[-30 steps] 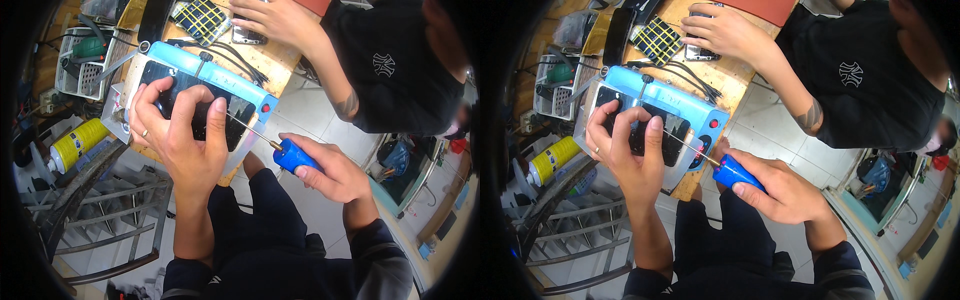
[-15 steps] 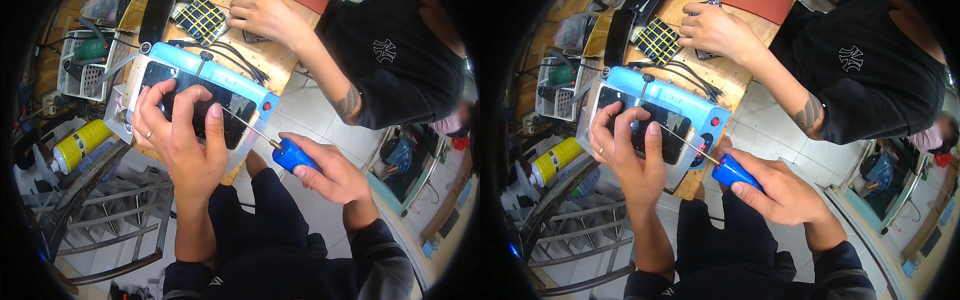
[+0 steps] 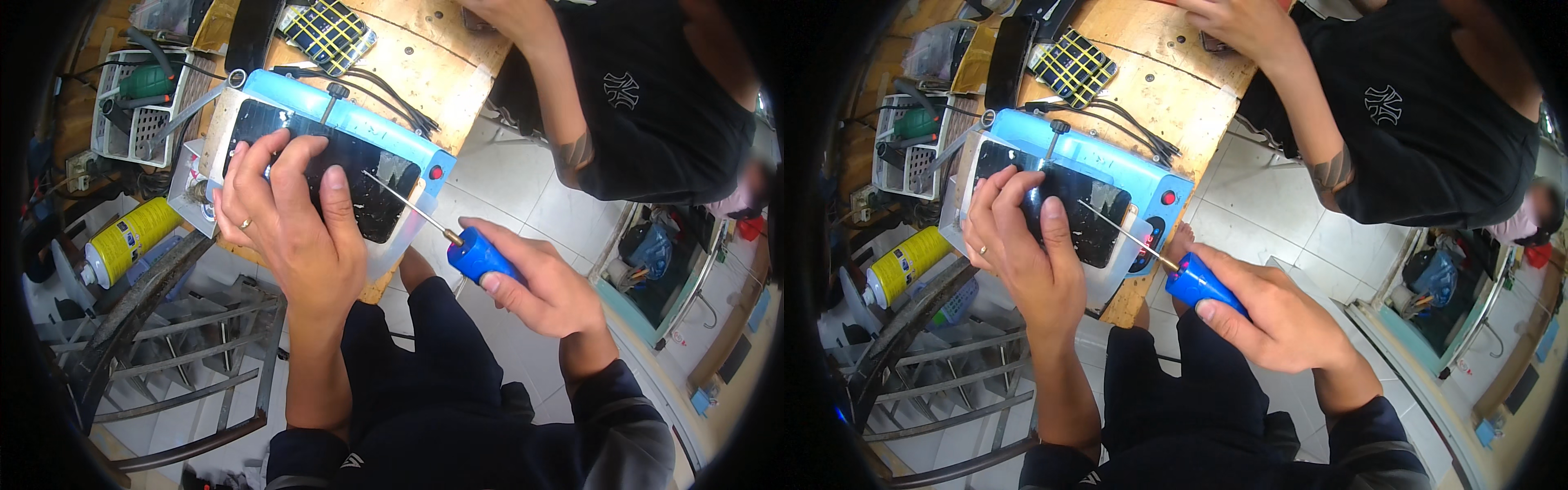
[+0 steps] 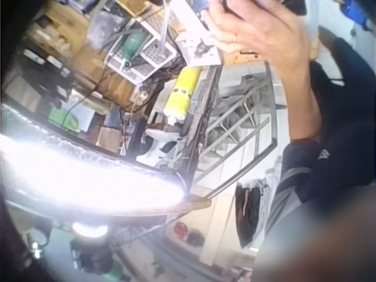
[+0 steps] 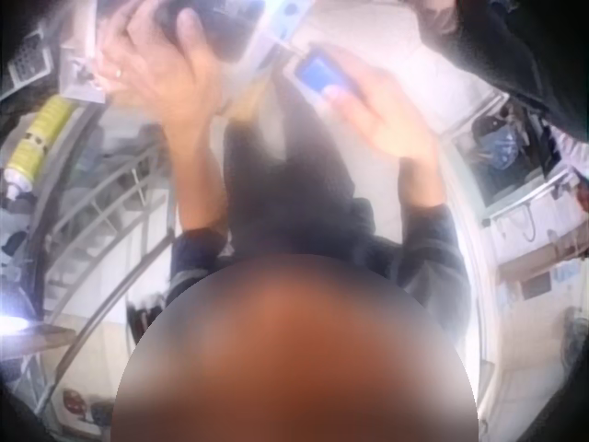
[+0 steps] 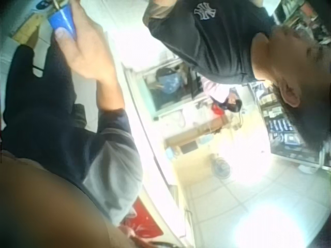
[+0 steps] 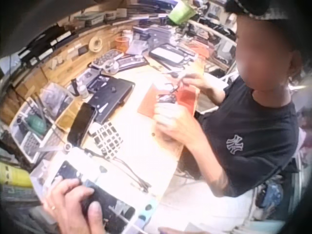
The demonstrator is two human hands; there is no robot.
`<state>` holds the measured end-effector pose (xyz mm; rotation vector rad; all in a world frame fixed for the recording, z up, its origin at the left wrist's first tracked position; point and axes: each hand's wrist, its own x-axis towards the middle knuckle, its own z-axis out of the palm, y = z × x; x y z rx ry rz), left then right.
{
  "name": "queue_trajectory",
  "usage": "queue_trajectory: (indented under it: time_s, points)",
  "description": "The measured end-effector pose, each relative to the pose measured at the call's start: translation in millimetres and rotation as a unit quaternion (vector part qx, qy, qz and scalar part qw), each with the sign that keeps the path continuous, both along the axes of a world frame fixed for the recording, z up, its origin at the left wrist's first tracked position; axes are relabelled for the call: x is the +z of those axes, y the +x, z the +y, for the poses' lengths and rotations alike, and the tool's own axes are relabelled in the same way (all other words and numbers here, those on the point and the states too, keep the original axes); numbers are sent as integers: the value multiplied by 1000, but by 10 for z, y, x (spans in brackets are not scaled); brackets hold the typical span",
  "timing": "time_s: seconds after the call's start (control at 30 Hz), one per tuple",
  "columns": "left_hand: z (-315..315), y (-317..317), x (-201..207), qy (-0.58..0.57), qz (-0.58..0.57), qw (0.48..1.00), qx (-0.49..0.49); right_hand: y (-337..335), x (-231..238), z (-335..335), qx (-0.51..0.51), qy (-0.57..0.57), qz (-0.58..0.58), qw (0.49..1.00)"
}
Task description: The person uses a heated precision tool to carefully scrape and lift the broken glass from a smartphone screen clamped in a holder. They repeatedly apply the tool along the edges and surface to separate the glass from the underlying display, then remove the detached glass pieces.
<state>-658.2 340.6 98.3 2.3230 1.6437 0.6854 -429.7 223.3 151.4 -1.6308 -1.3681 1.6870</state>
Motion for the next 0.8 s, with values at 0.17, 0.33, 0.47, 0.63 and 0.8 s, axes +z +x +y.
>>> queue_trajectory:
  time_s: [0.17, 0.33, 0.47, 0.63, 0.8]
  points:
    - [4, -181, 20, -7, -33, 998, -59, -19, 73, 0, 14, -30, 3, 999]
    - [-103, -478, 78, -63, 43, 986, -145, -165, 55, -151, 27, -14, 24, 999]
    - [-87, -641, 105, -9, 16, 993, -119, -294, 10, -273, -78, 81, 79, 990]
    - [-174, -513, 166, 1, -73, 977, -201, -641, -1, -39, -354, 147, -123, 915]
    - [-183, -299, 93, -87, 27, 943, -319, -885, -310, 475, -416, 203, -193, 865]
